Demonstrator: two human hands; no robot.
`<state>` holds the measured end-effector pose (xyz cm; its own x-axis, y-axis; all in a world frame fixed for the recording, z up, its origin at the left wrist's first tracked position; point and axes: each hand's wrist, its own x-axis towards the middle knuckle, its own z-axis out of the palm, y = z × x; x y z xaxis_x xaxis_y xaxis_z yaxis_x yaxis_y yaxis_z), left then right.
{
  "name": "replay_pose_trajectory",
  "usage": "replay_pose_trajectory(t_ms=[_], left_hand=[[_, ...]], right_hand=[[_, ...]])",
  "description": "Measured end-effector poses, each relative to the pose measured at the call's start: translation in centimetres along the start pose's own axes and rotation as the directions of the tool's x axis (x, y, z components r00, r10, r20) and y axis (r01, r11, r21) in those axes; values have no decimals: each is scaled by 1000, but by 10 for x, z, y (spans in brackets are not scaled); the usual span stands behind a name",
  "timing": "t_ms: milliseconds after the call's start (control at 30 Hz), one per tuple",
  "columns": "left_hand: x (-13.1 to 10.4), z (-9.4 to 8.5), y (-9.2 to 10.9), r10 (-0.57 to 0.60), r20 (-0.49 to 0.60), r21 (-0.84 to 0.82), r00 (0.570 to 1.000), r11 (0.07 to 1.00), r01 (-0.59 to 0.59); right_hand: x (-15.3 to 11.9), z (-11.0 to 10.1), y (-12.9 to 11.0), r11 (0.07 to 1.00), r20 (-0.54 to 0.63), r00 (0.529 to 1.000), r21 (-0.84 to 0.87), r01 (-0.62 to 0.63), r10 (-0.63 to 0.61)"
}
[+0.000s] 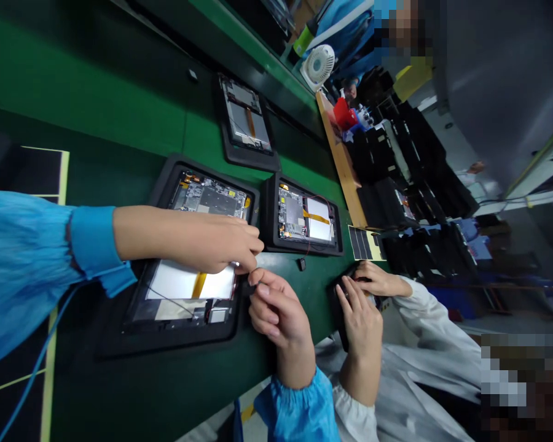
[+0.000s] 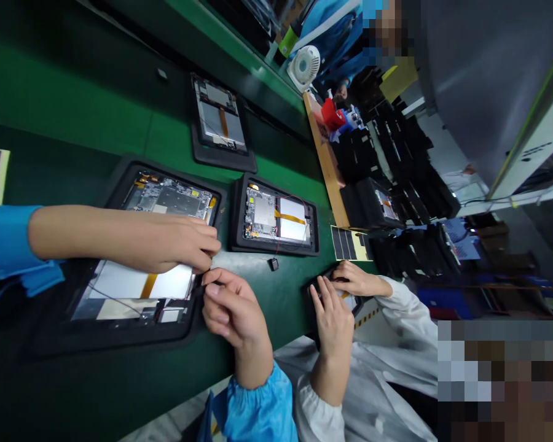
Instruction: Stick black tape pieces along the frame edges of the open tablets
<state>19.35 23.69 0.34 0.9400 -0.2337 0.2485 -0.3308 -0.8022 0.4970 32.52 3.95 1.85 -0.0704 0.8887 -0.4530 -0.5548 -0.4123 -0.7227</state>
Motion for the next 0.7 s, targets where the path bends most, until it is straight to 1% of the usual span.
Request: replay_pose_trajectory(t_ms=[100,200,300,400,467,533,600,700], left_hand=[[0,0,-2,-4,-2,31,1000,1000,4],[-2,1,-3,32,-62,-17,998,999,-33],[-4,3,-3,59,-117,-105,991,992,-71],[-4,6,-2,75,-106,-132,992,987,-89],[-3,7,-2,76,-95,-128,993,988,-88],[-3,6,-2,70,-90,-118,993,990,-80],[-2,5,-2,66,-84,-102,994,992,-74],[-2,5,-3,57,-71,-77,996,995,-62]], right_hand=[[4,0,-3,993,-40,999,-114,-10,5],[3,-3,-8,980,-36,999,-198,-5,-2],[-3,-11,-12,988,-30,998,-148,52,-57],[-9,-19,-9,989,-37,992,-88,116,-119],[-10,-22,-4,990,-30,992,-79,119,-122],[-8,-20,-1,989,-38,993,-108,104,-109],[-8,-13,-4,976,-75,993,-205,74,-91],[-12,2,-19,932,-135,990,-363,-4,-49]])
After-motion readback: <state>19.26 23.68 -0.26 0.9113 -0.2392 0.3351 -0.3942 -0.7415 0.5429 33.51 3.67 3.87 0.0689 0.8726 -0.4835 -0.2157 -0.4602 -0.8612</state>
